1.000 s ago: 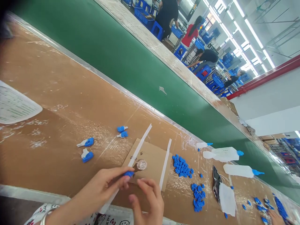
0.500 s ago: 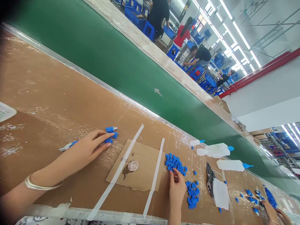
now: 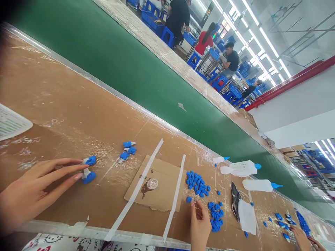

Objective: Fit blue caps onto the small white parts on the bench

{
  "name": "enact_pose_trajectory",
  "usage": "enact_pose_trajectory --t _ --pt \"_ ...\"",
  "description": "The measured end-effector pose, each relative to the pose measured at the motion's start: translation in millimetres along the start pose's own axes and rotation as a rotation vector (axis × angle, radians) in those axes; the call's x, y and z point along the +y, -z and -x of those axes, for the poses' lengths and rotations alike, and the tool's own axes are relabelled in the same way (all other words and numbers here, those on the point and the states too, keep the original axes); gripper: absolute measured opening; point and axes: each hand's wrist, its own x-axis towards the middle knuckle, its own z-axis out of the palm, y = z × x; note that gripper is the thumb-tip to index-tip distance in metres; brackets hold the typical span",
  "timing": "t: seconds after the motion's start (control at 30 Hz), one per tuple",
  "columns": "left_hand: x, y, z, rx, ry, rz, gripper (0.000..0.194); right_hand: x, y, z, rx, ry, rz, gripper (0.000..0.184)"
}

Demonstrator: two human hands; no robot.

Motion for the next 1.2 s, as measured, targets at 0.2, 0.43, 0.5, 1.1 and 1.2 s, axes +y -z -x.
enact_pose_trajectory --t 0.2,0.43,0.5,1.1,1.2 --pt "-10 8.1 8 -0.011 0.026 -0.050 0.033 -14 -13 -4 -0.061 -0.019 0.026 0.071" --pt "-2 4.3 0 -0.190 -0.007 -0.090 0.036 -19 -1 -18 -0.221 -0.012 -0.022 0.056" --pt "-2 3.6 -4 -0.302 -0.073 -0.104 0.030 -17 2 -18 -0.256 -0.015 -0.038 0.048" --pt "42 4.3 -8 -0.633 0.239 0.482 0.018 -145 -35 15 -0.455 0.401 0.027 0.047" --pt "51 3.4 -6 -0.662 0.318 0.628 0.024 -154 -45 7 -0.492 0.379 0.066 0.050"
